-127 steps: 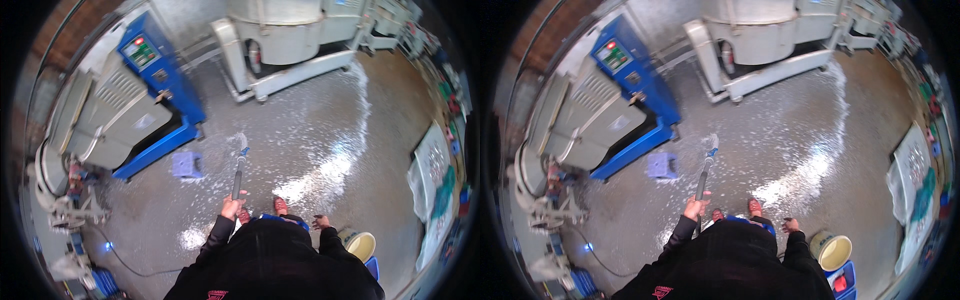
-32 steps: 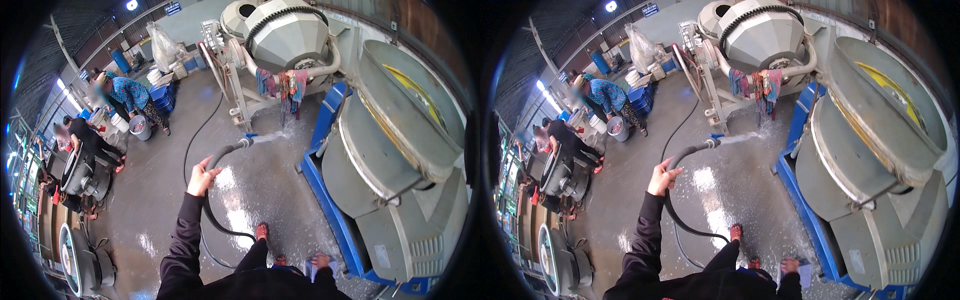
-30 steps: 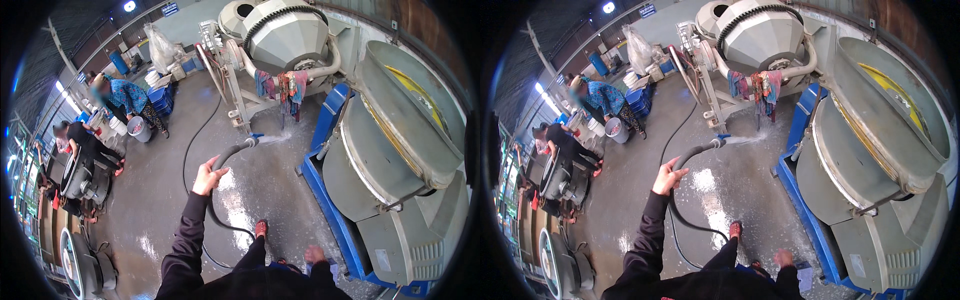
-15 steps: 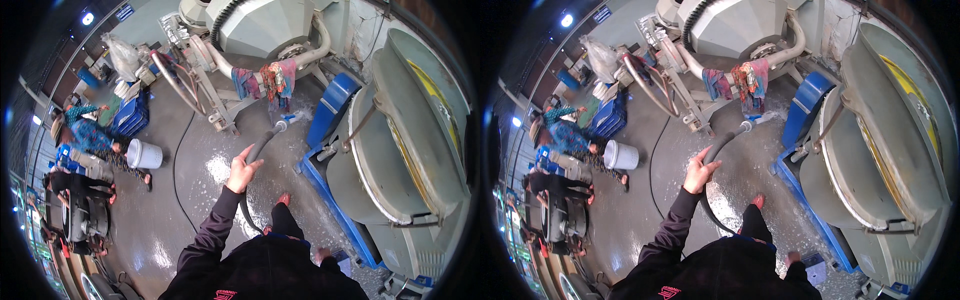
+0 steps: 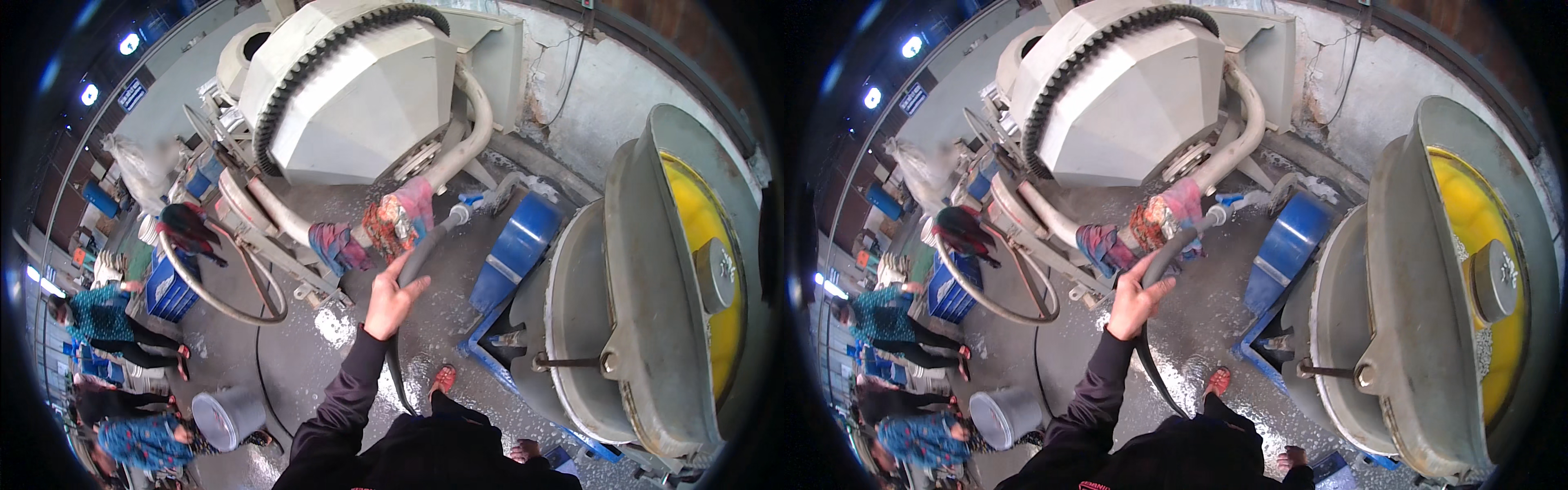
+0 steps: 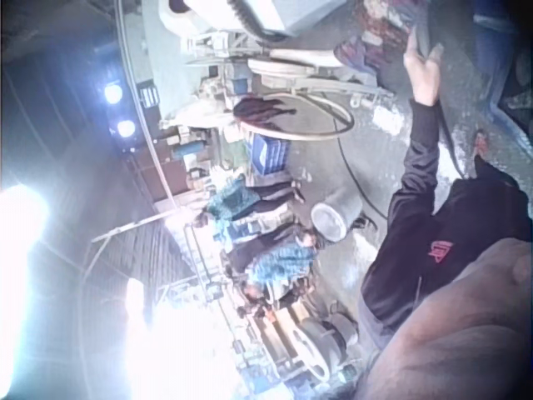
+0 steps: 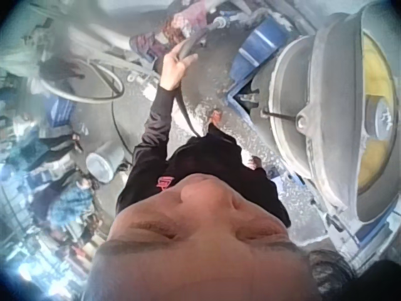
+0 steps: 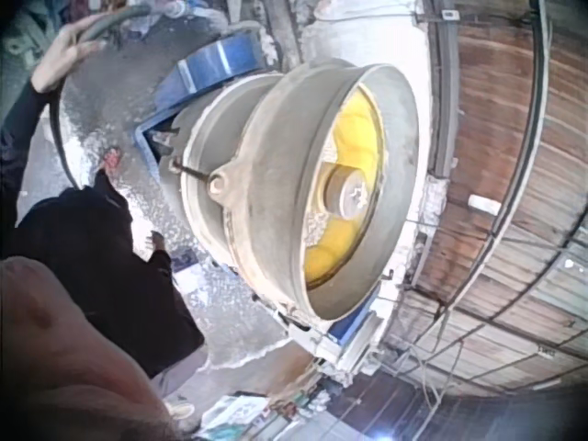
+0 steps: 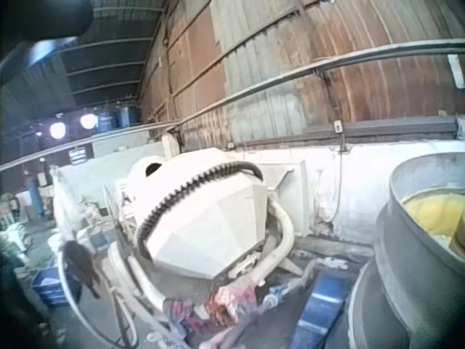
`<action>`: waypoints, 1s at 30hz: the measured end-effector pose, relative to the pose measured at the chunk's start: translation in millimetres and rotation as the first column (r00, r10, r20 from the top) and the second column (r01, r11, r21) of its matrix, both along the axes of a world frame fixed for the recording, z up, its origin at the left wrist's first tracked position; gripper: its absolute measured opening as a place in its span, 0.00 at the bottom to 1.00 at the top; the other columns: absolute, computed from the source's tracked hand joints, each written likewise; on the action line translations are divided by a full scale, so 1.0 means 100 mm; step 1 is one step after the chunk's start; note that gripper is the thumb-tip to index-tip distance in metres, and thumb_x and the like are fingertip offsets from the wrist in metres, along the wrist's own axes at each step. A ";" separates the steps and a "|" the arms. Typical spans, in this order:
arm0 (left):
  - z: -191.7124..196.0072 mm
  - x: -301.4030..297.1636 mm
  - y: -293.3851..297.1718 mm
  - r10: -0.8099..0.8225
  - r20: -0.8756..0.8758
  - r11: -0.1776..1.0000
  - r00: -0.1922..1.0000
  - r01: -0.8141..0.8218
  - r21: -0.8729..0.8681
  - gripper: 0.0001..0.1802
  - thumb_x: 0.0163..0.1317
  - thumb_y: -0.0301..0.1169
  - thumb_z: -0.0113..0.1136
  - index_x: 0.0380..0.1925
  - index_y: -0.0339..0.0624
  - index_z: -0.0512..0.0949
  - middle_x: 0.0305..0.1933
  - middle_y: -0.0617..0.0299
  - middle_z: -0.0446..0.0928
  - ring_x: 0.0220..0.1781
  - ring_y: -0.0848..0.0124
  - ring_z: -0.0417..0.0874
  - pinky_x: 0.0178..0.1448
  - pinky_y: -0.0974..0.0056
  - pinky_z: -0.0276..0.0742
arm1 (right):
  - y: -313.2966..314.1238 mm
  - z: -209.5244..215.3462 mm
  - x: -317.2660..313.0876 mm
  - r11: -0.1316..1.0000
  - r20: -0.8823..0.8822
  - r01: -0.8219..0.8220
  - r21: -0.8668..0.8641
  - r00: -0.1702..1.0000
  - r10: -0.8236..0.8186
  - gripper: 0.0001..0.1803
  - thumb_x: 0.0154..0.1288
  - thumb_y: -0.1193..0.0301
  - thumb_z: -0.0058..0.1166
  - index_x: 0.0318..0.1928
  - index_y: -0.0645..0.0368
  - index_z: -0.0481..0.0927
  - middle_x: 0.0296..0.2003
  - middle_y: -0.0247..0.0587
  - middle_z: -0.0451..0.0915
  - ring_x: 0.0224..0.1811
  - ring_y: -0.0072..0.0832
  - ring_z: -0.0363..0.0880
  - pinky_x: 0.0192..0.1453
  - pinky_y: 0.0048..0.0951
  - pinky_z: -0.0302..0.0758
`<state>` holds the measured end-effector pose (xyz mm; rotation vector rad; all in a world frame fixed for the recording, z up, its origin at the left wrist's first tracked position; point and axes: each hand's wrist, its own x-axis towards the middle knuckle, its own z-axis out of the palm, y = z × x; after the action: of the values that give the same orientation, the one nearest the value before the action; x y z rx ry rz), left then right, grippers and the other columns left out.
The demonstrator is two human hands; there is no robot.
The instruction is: The person uses a hose to spray water into a rotating tumbler filled with colorful beads and then rinses the factory floor. Other workers scoop and transfer beads between containers while the tumbler operates.
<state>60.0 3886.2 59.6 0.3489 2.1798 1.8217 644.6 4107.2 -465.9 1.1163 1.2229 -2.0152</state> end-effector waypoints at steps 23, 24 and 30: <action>0.53 -2.37 3.00 -0.374 -0.189 0.927 0.908 0.375 -0.032 0.22 0.57 0.44 0.60 0.44 0.38 0.80 0.13 0.71 0.65 0.12 0.83 0.62 0.16 0.73 0.56 | -0.59 0.68 -1.92 0.559 0.215 0.795 0.234 0.519 -0.827 0.22 0.62 0.63 0.47 0.55 0.55 0.69 0.35 0.52 0.79 0.26 0.43 0.80 0.24 0.38 0.76; 0.46 -2.52 3.13 -0.386 -0.191 0.923 0.903 0.381 -0.063 0.22 0.57 0.44 0.60 0.44 0.38 0.80 0.13 0.71 0.65 0.12 0.83 0.62 0.16 0.72 0.56 | -0.53 0.75 -2.11 0.555 0.204 0.799 0.233 0.518 -0.831 0.22 0.62 0.63 0.47 0.55 0.55 0.69 0.35 0.52 0.79 0.26 0.42 0.80 0.24 0.38 0.76; -0.27 -3.51 3.91 -0.523 -0.350 0.838 0.777 0.395 -0.376 0.27 0.56 0.50 0.57 0.45 0.38 0.78 0.35 0.53 0.81 0.39 0.66 0.80 0.48 0.64 0.72 | -0.33 1.28 -3.02 0.517 0.205 0.803 0.296 0.475 -0.856 0.21 0.62 0.63 0.47 0.55 0.55 0.69 0.34 0.52 0.79 0.26 0.42 0.80 0.24 0.38 0.76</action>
<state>-290.5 4276.9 32.4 1.2197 2.3037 1.2151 342.3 4074.2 -337.7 2.3962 0.6759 -2.2117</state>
